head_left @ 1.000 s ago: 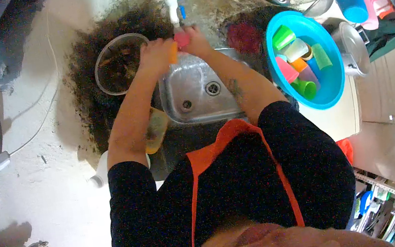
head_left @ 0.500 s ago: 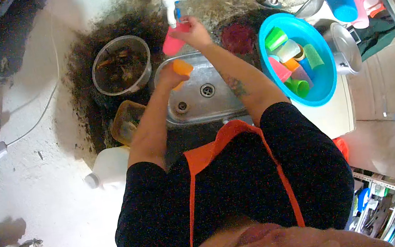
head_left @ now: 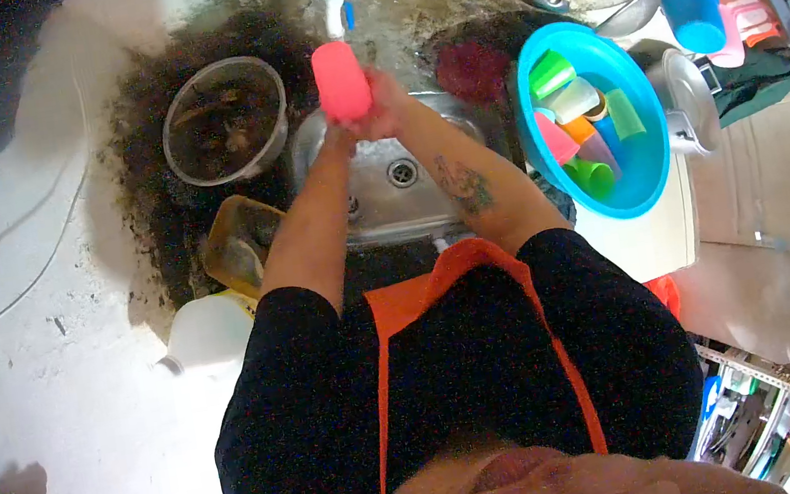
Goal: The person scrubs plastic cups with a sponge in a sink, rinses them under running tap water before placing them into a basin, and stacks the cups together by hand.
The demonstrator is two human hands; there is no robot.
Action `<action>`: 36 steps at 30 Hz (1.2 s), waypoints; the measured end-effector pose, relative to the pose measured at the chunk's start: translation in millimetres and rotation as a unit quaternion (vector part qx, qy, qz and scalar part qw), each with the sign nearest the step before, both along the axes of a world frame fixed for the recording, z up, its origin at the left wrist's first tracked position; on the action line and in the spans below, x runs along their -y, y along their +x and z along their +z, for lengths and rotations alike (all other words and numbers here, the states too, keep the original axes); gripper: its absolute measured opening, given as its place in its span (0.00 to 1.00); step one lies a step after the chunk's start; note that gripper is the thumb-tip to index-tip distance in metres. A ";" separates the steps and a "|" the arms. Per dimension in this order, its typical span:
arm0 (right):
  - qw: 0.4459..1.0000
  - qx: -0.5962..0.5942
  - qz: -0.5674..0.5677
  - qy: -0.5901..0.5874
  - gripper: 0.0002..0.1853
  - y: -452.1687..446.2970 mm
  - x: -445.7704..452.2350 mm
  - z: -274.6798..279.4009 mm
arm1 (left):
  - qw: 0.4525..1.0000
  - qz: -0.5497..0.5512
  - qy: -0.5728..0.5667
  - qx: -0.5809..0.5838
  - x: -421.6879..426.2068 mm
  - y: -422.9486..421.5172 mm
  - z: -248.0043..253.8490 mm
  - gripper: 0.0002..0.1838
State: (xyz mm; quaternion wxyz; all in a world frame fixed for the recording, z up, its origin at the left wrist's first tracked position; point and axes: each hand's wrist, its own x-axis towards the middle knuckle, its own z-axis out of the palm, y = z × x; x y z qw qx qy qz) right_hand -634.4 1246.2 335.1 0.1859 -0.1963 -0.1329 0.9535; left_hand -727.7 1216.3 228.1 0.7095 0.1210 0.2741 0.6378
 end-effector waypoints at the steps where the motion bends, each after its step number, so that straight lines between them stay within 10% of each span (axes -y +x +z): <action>1: 1.000 0.001 -0.004 0.000 0.25 7.5 1.3 2.0 | 0.998 0.028 0.040 -0.032 -0.6 2.6 4.6 0.25; 7: 0.987 0.000 0.147 0.072 0.26 88.9 -15.2 -8.0 | 0.938 -0.008 0.019 -0.345 -23.8 -14.1 41.0 0.33; 9: 0.907 0.313 0.121 0.255 0.26 92.4 -7.2 -14.5 | 0.903 -0.033 0.065 -0.423 -24.1 -24.4 59.5 0.39; 13: 0.810 0.374 0.068 0.446 0.30 65.8 -7.8 -43.9 | 0.832 -0.020 0.142 -0.536 -21.7 -38.3 83.2 0.38; 15: 0.807 0.363 0.057 0.462 0.30 43.2 -16.4 -47.9 | 0.476 0.060 0.314 -0.819 -7.0 -40.4 122.9 0.31; 16: 0.803 0.353 0.045 0.477 0.31 32.4 -17.5 -48.1 | 0.472 0.061 0.312 -0.822 -0.9 -40.2 139.6 0.31; 18: 0.789 0.272 -0.070 0.547 0.28 11.1 -11.4 -39.9 | 0.249 -0.006 0.357 -0.900 10.4 -38.4 167.8 0.22; 22: 0.679 0.323 -0.186 0.632 0.22 -15.1 -31.8 -48.0 | 0.117 0.049 0.400 -0.908 36.6 -32.0 205.3 0.19; 24: 0.624 0.398 -0.196 0.644 0.22 -17.6 -39.7 -41.4 | 0.078 -0.136 0.162 -0.974 45.1 -24.7 225.8 0.19; 26: 0.562 0.473 -0.207 0.647 0.22 -20.5 -43.6 -30.5 | 0.150 -0.238 0.068 -0.957 44.9 -31.2 220.7 0.17; 28: 0.803 0.351 -0.315 0.364 0.19 -24.6 -58.0 -28.8 | 0.221 -0.330 -0.025 -0.918 37.2 -45.5 196.8 0.17; 30: 0.890 0.288 -0.225 0.274 0.19 -3.8 -33.4 24.0 | 0.289 -0.485 -0.053 -0.823 27.1 -61.2 140.5 0.36; 31: 0.952 0.216 -0.125 0.176 0.20 6.9 -18.5 45.5 | 0.289 -0.483 -0.046 -0.825 26.7 -60.7 110.1 0.36; 33: 0.971 0.172 -0.036 0.161 0.22 14.3 -4.3 53.5 | 0.532 -0.258 0.081 -0.803 27.1 -50.9 73.6 0.26; 34: 0.980 0.123 0.059 0.142 0.24 15.8 1.5 58.9 | 0.530 -0.258 0.090 -0.803 22.5 -45.1 70.2 0.26; 36: 0.984 0.097 0.063 0.139 0.23 19.4 10.6 73.2 | 0.694 -0.176 0.087 -0.693 11.7 -25.1 68.1 0.25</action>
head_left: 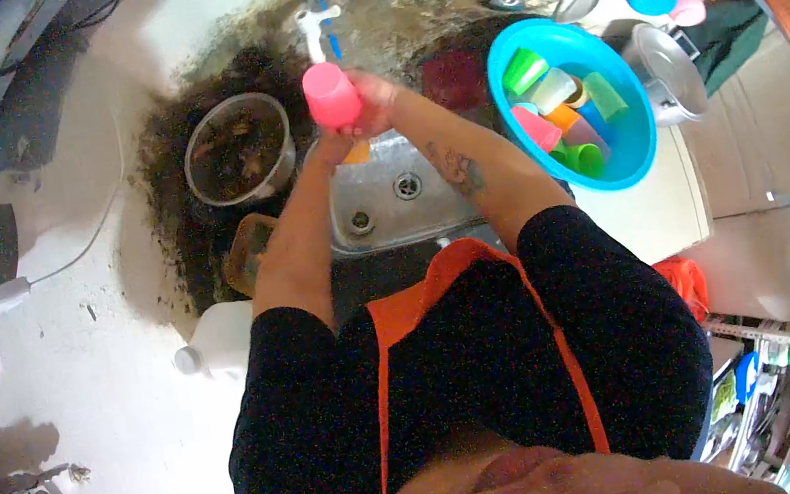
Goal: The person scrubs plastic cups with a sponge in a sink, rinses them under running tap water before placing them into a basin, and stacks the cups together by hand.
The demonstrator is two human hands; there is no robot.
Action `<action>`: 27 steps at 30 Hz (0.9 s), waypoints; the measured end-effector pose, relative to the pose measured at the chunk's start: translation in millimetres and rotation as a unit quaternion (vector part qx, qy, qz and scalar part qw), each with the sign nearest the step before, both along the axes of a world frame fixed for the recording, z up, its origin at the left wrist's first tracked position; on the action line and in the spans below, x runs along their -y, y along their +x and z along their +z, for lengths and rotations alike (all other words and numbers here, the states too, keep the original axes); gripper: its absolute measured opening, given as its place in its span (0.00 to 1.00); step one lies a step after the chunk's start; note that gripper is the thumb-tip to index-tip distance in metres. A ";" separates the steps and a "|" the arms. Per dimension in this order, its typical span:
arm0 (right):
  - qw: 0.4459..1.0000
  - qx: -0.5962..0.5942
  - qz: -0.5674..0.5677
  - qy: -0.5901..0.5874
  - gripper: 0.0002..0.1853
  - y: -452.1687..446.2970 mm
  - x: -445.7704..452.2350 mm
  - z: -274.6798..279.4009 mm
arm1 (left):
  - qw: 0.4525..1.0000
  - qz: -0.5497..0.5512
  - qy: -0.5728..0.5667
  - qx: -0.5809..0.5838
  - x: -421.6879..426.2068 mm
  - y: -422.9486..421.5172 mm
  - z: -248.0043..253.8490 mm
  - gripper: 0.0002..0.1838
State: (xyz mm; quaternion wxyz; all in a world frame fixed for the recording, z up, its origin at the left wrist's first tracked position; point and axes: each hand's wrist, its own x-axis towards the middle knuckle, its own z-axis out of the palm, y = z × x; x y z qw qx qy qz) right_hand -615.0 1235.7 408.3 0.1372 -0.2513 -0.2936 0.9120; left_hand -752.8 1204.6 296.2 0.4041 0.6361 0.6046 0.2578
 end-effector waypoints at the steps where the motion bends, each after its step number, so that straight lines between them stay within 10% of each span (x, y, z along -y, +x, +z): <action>1: 0.999 -0.025 0.017 -0.013 0.23 2.4 4.1 6.5 | 0.994 0.038 0.005 0.100 -1.9 12.7 0.3 0.24; 4: 0.984 -0.163 0.068 0.000 0.26 7.1 -10.3 20.3 | 0.909 0.151 0.012 0.389 -5.2 38.1 0.5 0.21; 5: 0.986 -0.129 -0.092 0.044 0.28 11.4 -5.4 38.5 | 0.910 0.147 0.013 0.389 -11.2 38.4 2.3 0.21; 10: 0.967 -0.135 -0.131 0.172 0.27 24.5 -4.3 105.6 | 0.770 0.133 -0.229 0.581 -6.9 18.0 22.4 0.20; 16: 0.953 0.042 -0.053 0.296 0.27 -6.3 14.8 92.8 | 0.745 0.257 -0.198 0.584 62.8 27.2 33.4 0.18; 22: 0.931 0.063 0.044 0.357 0.28 0.2 42.2 92.9 | 0.762 0.100 -0.251 0.588 99.9 24.6 1.3 0.20; 24: 0.808 0.133 -0.210 0.534 0.38 12.8 59.9 95.2 | 0.780 0.124 -0.252 0.559 107.2 33.1 1.5 0.20; 25: 0.817 0.081 -0.184 0.540 0.54 21.5 55.2 91.8 | 0.796 0.149 -0.257 0.528 112.3 38.5 4.0 0.21; 27: 0.786 0.031 -0.196 0.585 0.55 39.6 57.9 83.5 | 0.838 0.190 -0.222 0.462 125.1 46.3 9.1 0.22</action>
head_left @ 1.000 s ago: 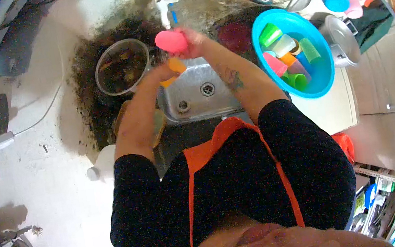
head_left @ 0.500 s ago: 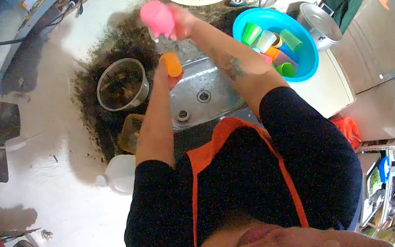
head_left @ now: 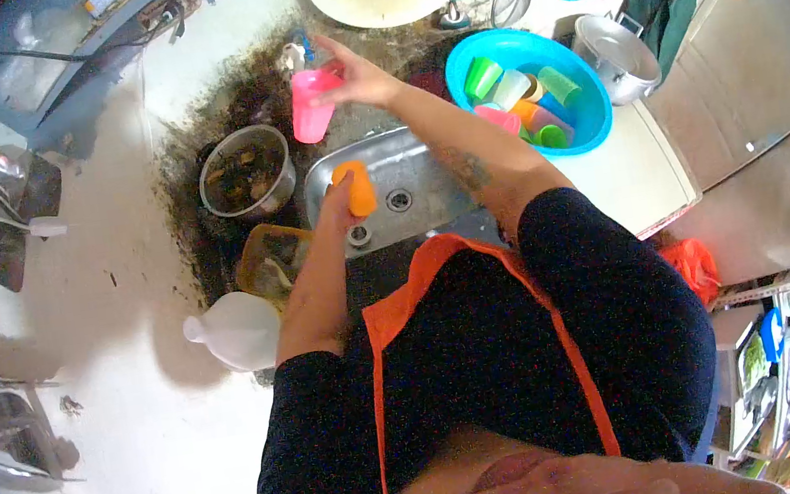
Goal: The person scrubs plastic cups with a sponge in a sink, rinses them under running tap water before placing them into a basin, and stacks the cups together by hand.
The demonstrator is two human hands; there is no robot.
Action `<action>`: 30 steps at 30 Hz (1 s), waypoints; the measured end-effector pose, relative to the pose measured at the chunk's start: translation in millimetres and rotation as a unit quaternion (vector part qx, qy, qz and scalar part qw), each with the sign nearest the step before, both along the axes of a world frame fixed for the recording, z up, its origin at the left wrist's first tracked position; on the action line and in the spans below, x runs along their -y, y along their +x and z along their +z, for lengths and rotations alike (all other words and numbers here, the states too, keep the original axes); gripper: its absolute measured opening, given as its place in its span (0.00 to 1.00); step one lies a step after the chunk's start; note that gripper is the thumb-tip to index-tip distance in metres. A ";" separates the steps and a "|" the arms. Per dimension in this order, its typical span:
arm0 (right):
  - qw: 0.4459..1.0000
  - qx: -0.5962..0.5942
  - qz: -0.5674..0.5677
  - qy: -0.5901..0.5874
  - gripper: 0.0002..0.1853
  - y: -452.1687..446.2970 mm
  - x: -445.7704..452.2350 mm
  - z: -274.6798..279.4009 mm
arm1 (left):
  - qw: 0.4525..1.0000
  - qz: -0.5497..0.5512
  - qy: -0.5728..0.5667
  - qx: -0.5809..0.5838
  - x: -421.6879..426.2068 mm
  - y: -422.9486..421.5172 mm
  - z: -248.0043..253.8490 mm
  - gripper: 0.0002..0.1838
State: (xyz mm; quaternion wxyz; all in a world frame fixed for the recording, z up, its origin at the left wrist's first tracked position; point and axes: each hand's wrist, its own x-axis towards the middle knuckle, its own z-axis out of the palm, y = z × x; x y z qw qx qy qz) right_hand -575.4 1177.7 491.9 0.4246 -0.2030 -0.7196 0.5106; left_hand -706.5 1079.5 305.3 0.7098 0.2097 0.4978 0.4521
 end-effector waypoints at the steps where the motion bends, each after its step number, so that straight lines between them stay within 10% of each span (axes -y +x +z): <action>1: 0.998 -0.040 0.012 0.056 0.55 10.5 10.1 3.5 | 0.995 0.024 0.000 -0.094 0.3 0.7 -6.1 0.23; 8: 0.995 -0.089 0.020 -0.046 0.48 84.7 14.7 -8.9 | 0.984 0.001 0.069 -0.167 3.5 14.1 -44.2 0.27; 10: 0.977 -0.132 -0.071 -0.150 0.33 102.9 12.4 -16.9 | 0.789 -0.051 0.344 -0.507 8.4 21.3 -29.0 0.29; 13: 0.859 -0.250 -0.063 -0.442 0.24 149.7 -1.1 -46.3 | 0.377 -0.345 0.195 -0.837 50.2 64.0 63.3 0.32; 19: 0.836 -0.260 -0.323 -0.359 0.29 258.1 -3.0 -97.6 | 0.472 -0.344 0.081 -0.808 42.3 80.5 51.2 0.37; 22: 0.849 0.323 -0.418 0.008 0.41 301.1 31.0 -116.8 | 0.519 -0.286 0.100 -0.799 34.6 96.8 59.1 0.39; 23: 0.849 0.325 -0.417 0.004 0.41 315.1 45.7 -119.6 | 0.519 -0.291 0.098 -0.798 28.6 98.9 60.6 0.39; 25: 0.671 0.696 -0.184 0.176 0.24 335.4 87.0 -94.4 | 0.569 -0.203 0.187 -0.774 11.5 102.2 59.8 0.41; 30: 0.705 0.607 -0.242 0.275 0.08 367.9 99.2 -124.2 | 0.622 -0.091 0.355 -0.692 -14.5 146.9 114.7 0.42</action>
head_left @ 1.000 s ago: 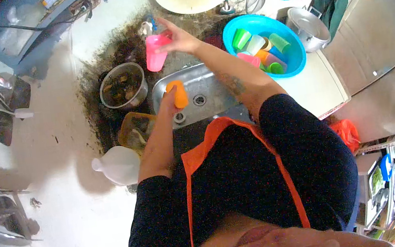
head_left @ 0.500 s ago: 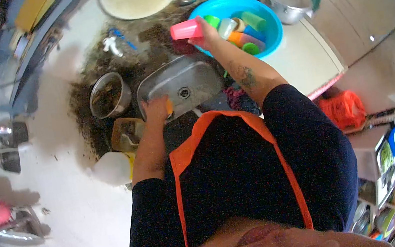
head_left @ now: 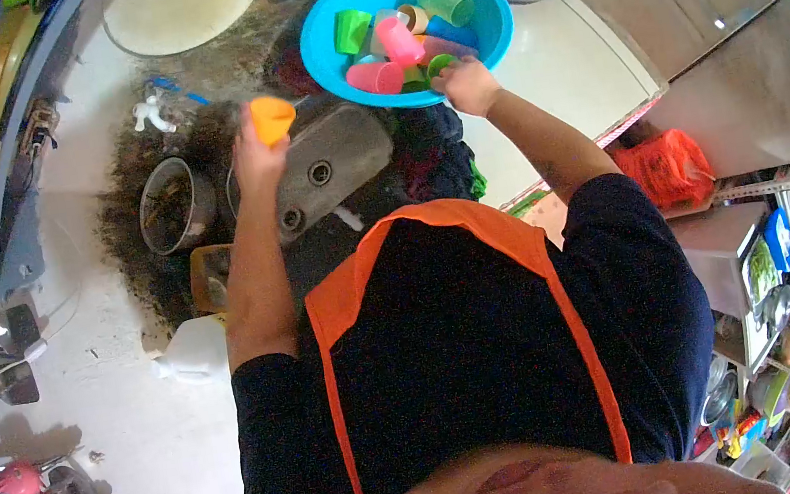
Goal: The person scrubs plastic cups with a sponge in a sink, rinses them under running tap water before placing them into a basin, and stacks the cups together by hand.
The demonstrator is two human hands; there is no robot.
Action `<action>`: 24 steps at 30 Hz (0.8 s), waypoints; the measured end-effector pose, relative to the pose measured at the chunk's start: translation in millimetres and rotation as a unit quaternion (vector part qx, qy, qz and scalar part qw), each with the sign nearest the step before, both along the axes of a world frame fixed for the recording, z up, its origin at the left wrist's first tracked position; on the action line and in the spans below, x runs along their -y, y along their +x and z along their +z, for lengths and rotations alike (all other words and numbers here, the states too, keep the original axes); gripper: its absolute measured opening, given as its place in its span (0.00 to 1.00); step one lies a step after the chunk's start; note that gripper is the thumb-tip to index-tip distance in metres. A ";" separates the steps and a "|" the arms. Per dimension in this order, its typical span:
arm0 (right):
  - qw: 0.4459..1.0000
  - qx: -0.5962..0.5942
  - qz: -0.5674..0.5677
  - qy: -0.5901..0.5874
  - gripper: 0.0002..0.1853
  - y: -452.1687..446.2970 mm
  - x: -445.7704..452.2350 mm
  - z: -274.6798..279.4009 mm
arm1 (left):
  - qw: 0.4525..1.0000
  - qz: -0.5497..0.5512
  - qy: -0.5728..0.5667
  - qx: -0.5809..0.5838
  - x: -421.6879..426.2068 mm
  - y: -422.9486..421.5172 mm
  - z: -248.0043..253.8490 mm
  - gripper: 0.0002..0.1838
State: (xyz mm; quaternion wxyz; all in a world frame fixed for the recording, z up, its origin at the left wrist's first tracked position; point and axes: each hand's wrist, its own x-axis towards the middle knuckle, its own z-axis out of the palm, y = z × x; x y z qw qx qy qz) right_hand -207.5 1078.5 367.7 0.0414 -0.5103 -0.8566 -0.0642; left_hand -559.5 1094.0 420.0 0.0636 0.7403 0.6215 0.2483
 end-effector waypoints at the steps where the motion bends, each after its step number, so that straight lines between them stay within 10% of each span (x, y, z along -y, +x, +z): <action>1: 0.996 -0.035 0.041 0.065 0.06 2.3 3.8 4.0 | 0.997 -0.037 0.064 0.034 -3.2 8.6 10.6 0.42; 7: 0.982 -0.083 0.115 0.126 0.05 15.8 72.8 30.1 | 0.963 -0.201 0.179 0.028 0.7 65.6 53.6 0.42; 13: 0.983 -0.025 0.153 -0.097 0.10 47.2 121.7 53.2 | 0.952 -0.300 0.045 0.045 13.9 89.8 16.0 0.44; 16: 0.862 -0.273 -0.007 -0.427 0.29 58.6 96.2 77.3 | 0.940 -0.319 -0.101 -0.057 22.6 97.8 -2.7 0.45; 21: 0.914 -0.354 -0.156 -0.121 0.29 74.9 -3.3 -14.1 | 0.932 -0.316 -0.136 -0.116 16.4 92.7 -5.4 0.40; 23: 0.702 -0.542 -0.307 -0.344 0.20 60.7 -21.6 3.2 | 0.933 -0.309 -0.160 -0.095 13.6 88.6 -6.4 0.38; 24: 0.702 -0.542 -0.307 -0.346 0.20 60.7 -33.2 -4.0 | 0.938 -0.296 -0.156 -0.094 13.6 87.2 -5.5 0.36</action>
